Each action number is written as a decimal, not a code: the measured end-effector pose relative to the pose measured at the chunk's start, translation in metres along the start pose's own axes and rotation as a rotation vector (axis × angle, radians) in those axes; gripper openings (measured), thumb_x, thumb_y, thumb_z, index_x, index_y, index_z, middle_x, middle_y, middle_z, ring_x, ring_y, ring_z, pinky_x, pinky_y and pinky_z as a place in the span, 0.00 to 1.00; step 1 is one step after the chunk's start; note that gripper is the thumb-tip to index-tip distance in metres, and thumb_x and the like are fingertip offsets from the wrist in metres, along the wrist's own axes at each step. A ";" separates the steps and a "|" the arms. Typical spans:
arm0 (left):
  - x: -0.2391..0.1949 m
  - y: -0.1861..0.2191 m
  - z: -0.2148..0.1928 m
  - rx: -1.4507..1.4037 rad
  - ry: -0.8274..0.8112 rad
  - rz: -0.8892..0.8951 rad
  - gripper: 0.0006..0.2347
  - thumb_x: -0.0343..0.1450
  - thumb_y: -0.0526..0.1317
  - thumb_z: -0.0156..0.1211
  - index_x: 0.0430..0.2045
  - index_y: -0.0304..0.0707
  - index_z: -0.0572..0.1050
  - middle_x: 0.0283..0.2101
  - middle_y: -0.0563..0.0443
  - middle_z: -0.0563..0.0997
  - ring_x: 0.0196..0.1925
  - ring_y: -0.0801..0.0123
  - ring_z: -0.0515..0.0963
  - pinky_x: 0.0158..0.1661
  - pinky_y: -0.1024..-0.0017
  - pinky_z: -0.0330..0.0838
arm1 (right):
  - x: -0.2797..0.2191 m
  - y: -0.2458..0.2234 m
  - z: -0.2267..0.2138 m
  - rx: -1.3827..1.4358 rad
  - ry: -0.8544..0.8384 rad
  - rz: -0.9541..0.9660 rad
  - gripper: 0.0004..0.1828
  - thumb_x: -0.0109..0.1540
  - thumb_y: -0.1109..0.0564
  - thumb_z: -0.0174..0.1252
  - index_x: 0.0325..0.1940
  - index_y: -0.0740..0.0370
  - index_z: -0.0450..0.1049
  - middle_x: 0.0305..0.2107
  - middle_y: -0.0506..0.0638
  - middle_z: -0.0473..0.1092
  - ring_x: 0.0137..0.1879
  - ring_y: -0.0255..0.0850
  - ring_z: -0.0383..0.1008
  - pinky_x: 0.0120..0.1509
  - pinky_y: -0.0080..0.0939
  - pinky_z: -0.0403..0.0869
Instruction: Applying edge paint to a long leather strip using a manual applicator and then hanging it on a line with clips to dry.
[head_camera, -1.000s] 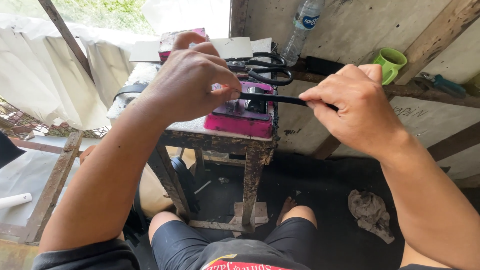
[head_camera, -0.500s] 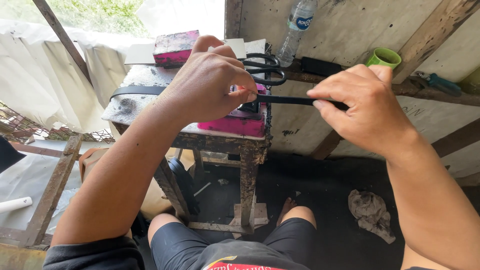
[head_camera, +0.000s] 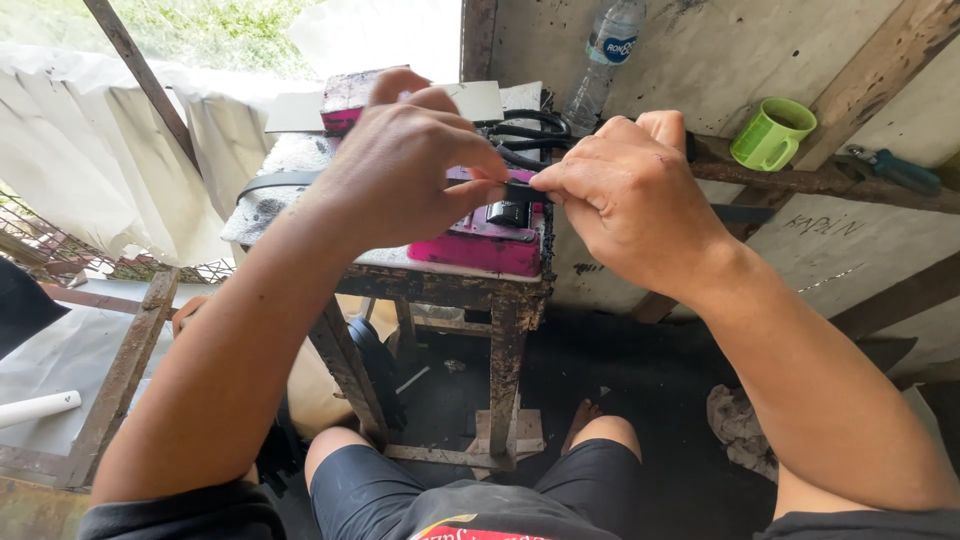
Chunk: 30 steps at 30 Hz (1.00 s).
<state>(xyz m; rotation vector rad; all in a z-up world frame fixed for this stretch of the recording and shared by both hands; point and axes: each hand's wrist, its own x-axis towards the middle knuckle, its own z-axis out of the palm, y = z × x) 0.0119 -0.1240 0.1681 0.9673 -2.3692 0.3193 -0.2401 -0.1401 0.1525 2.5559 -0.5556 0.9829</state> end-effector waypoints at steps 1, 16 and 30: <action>-0.006 -0.005 -0.004 0.001 0.001 0.000 0.05 0.71 0.49 0.68 0.31 0.56 0.86 0.32 0.65 0.86 0.43 0.65 0.79 0.58 0.50 0.53 | 0.000 0.000 0.000 -0.001 0.000 -0.001 0.11 0.64 0.68 0.65 0.44 0.54 0.85 0.35 0.42 0.80 0.45 0.41 0.75 0.54 0.51 0.54; -0.041 -0.040 -0.012 0.046 -0.054 -0.126 0.04 0.72 0.48 0.67 0.32 0.58 0.86 0.34 0.61 0.85 0.44 0.64 0.78 0.60 0.52 0.51 | -0.007 0.007 0.006 0.005 -0.018 0.018 0.13 0.63 0.70 0.64 0.40 0.52 0.85 0.31 0.37 0.78 0.42 0.38 0.74 0.54 0.47 0.53; 0.000 -0.009 0.016 -0.018 0.035 0.071 0.03 0.72 0.47 0.68 0.30 0.58 0.87 0.33 0.66 0.87 0.40 0.66 0.77 0.56 0.52 0.53 | -0.053 0.025 -0.033 -0.083 -0.059 0.131 0.14 0.63 0.69 0.69 0.42 0.49 0.85 0.35 0.37 0.78 0.45 0.36 0.75 0.61 0.43 0.54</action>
